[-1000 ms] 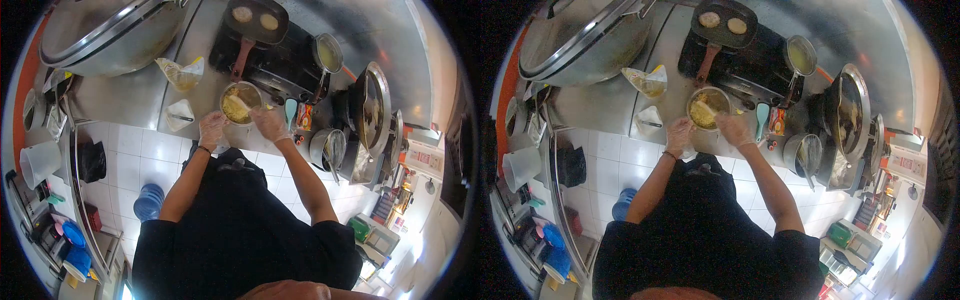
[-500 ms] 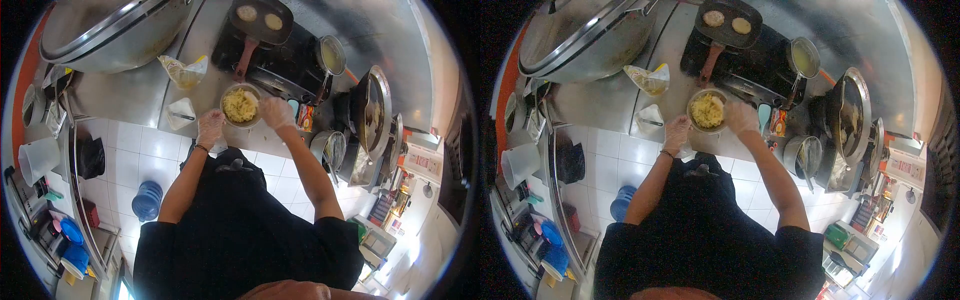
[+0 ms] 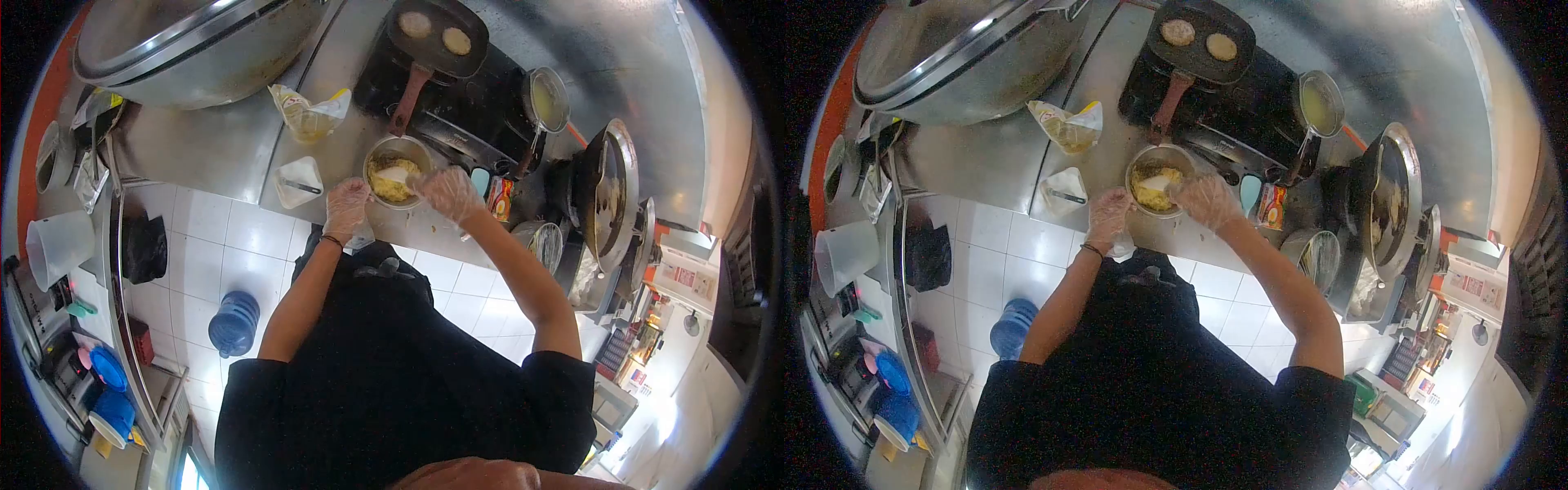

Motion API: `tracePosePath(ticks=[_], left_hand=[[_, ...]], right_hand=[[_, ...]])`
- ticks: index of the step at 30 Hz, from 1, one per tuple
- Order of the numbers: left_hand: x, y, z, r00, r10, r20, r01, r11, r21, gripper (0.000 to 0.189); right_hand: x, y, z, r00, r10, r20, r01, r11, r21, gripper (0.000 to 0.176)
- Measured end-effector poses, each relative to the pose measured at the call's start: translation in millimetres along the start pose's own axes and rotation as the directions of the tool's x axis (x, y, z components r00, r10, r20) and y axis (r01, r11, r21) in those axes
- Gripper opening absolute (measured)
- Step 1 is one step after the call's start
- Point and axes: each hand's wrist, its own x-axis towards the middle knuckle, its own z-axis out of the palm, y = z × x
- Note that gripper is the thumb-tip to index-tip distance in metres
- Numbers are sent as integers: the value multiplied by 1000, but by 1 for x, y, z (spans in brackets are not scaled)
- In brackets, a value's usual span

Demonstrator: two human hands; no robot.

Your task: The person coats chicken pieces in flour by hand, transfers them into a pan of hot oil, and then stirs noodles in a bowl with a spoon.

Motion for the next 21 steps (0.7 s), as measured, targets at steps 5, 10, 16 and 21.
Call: tracePosePath(ticks=[5,10,16,21], left_hand=[[-4,20,6,993,-98,-72,105,988,110,14],[4,26,0,998,-58,-20,61,957,283,17],[5,29,-2,998,48,-26,-31,891,453,22],[0,49,3,996,-87,-27,91,935,344,21]], right_hand=[[-22,15,-18,998,34,53,-33,999,-12,16],[28,42,-36,979,149,140,-146,989,-30,19],[61,34,8,995,-94,-36,93,996,-12,14],[2,20,-38,956,-258,-138,257,966,-27,15]])
